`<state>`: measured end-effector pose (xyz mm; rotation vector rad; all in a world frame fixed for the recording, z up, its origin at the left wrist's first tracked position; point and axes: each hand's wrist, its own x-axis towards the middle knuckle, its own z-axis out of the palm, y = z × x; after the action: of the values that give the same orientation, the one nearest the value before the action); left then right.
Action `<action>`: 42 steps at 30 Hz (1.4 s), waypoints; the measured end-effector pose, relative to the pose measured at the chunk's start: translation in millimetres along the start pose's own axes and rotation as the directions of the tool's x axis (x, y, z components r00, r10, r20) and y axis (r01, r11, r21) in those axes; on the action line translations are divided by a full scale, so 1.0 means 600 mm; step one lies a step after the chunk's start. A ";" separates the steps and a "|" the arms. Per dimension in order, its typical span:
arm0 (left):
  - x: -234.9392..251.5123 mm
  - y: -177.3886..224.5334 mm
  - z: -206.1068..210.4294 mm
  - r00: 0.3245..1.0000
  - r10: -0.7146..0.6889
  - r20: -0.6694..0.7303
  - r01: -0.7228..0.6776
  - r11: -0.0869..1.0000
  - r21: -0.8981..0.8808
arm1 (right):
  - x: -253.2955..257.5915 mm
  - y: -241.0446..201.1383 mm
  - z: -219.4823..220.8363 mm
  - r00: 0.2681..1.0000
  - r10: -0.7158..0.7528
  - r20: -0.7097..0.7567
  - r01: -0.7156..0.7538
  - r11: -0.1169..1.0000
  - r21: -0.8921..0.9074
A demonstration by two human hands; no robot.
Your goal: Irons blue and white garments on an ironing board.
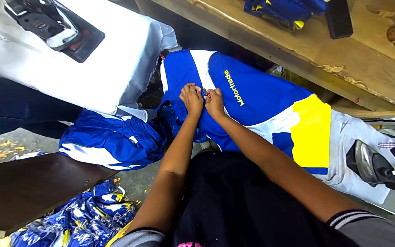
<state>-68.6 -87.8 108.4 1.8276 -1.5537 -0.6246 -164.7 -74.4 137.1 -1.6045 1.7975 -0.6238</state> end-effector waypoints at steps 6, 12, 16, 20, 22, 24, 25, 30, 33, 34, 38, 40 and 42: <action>0.000 0.000 0.000 1.000 -0.004 -0.001 0.004 1.000 0.007 | 0.001 -0.002 0.001 1.000 0.001 0.014 -0.001 1.000 -0.003; 0.000 -0.001 0.001 1.000 -0.007 -0.006 0.007 1.000 0.009 | 0.000 0.001 0.000 1.000 0.002 -0.009 -0.002 1.000 0.028; 0.000 -0.002 0.003 1.000 -0.002 -0.009 0.002 1.000 0.015 | 0.002 0.000 0.000 1.000 0.002 -0.012 -0.002 1.000 0.000; 0.000 -0.001 0.002 1.000 -0.005 -0.006 0.005 1.000 0.019 | 0.004 -0.001 0.001 1.000 -0.006 0.001 0.006 1.000 -0.013; 0.000 -0.001 0.002 1.000 -0.005 -0.006 0.006 1.000 0.018 | 0.003 -0.002 0.000 1.000 -0.006 0.008 0.006 1.000 -0.015; 0.000 -0.001 0.001 1.000 -0.005 -0.004 0.005 1.000 0.016 | 0.002 -0.001 0.000 1.000 -0.008 0.000 0.008 1.000 -0.011; 0.000 0.000 0.001 1.000 -0.006 -0.003 0.006 1.000 0.010 | 0.002 0.001 0.000 1.000 -0.010 -0.008 0.010 1.000 -0.007; 0.000 -0.002 0.003 1.000 -0.001 -0.014 0.001 1.000 -0.005 | 0.002 0.005 0.003 0.999 -0.029 -0.022 0.028 1.000 -0.013; 0.000 -0.003 0.003 1.000 0.000 -0.010 0.000 1.000 -0.007 | 0.001 0.004 0.001 1.000 -0.017 -0.023 0.017 1.000 -0.005; 0.000 -0.003 0.003 1.000 0.001 -0.012 -0.001 1.000 -0.008 | 0.000 0.003 0.001 1.000 -0.010 -0.021 0.009 1.000 -0.006; 0.000 -0.003 0.003 1.000 0.006 -0.018 -0.006 1.000 -0.004 | 0.001 0.003 0.001 1.000 -0.012 -0.011 0.012 1.000 -0.023; -0.001 -0.002 0.002 1.000 0.004 -0.006 -0.004 1.000 -0.002 | 0.000 0.004 0.002 1.000 -0.026 -0.015 0.026 1.000 -0.017; 0.000 -0.003 0.003 1.000 0.001 -0.006 -0.001 1.000 -0.001 | -0.001 0.007 0.002 0.999 -0.028 -0.028 0.028 1.000 -0.003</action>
<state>-68.6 -87.8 106.2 1.8270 -1.5501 -0.6189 -166.4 -72.9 133.3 -1.6323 1.7991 -0.6599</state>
